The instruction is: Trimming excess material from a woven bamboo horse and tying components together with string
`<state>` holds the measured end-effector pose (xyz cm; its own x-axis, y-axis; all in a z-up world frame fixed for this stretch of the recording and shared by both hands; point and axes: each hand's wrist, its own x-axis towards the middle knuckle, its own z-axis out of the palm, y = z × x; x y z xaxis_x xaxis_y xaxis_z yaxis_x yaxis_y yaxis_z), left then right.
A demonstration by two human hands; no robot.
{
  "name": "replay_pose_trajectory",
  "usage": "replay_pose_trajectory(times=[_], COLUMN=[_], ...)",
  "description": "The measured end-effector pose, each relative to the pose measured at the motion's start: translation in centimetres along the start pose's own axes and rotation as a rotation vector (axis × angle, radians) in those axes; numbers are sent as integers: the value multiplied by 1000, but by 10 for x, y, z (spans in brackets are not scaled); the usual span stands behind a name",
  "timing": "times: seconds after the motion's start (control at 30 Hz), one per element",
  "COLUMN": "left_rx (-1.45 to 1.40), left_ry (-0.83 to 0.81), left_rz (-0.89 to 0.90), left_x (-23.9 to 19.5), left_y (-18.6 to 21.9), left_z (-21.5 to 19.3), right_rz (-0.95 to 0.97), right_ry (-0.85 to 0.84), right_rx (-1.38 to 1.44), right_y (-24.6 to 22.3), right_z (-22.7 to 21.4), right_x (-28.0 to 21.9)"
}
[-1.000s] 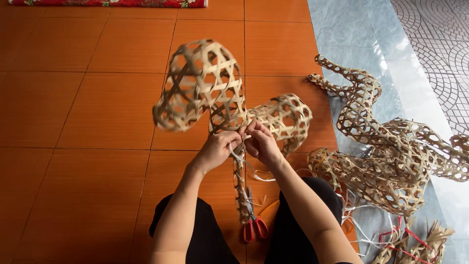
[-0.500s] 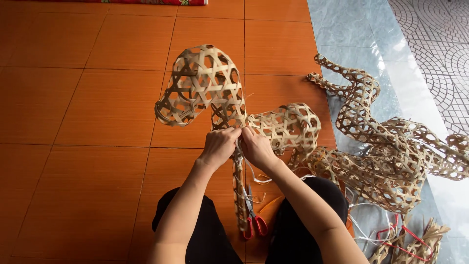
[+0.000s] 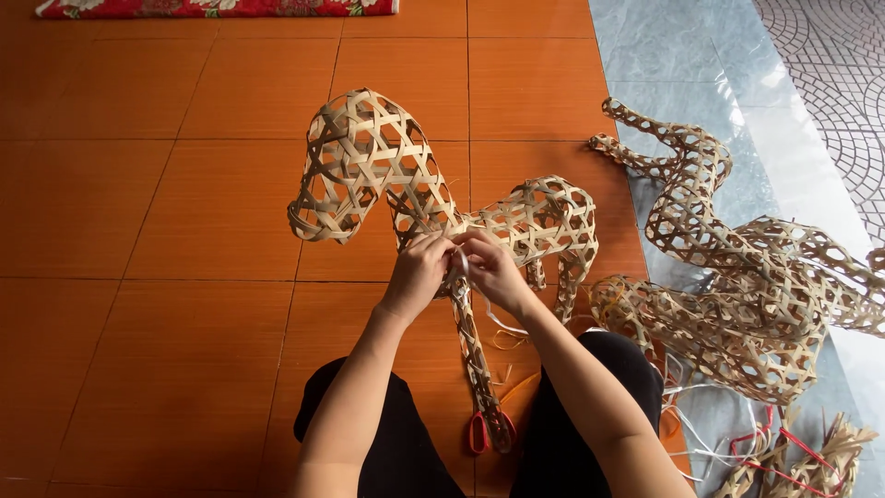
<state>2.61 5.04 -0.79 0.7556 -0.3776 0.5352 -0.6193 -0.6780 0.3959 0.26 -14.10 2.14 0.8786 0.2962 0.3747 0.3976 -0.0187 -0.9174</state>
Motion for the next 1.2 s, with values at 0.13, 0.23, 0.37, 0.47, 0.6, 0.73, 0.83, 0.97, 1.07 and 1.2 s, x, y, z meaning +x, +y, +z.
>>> replay_pose_trajectory(times=[0.13, 0.23, 0.37, 0.47, 0.6, 0.73, 0.83, 0.97, 1.07, 1.2], left_rx=[-56, -58, -81, -172, -309, -339, -316, -66, -1, 78], left_ry=[69, 118, 172, 182, 152, 200, 194, 135, 207, 219], left_rz=[-54, -61, -62, -83, -192, -275, -319, -245, -180, -150], left_x=[2, 9, 22, 22, 21, 25, 27, 20, 19, 15], left_y=[6, 24, 57, 59, 55, 67, 84, 79, 64, 44], left_z=[3, -6, -24, -28, -32, -41, -51, -23, -4, 8], right_rz=[-19, -165, -313, -429, -490, -679, -714, -694, -546, -311], right_ry=[246, 310, 178, 279, 255, 256, 258, 310, 292, 212], right_rx=[-356, -443, -509, -610, -670, -829, -928, -1029, -940, -780], right_y=[10, -5, -12, -19, 30, -5, -5, 16, 34, 16], right_z=[-17, -5, 9, -5, -12, -8, -10, -11, -7, -6], right_x=[4, 3, 4, 3, 4, 9, 10, 12, 4, 1])
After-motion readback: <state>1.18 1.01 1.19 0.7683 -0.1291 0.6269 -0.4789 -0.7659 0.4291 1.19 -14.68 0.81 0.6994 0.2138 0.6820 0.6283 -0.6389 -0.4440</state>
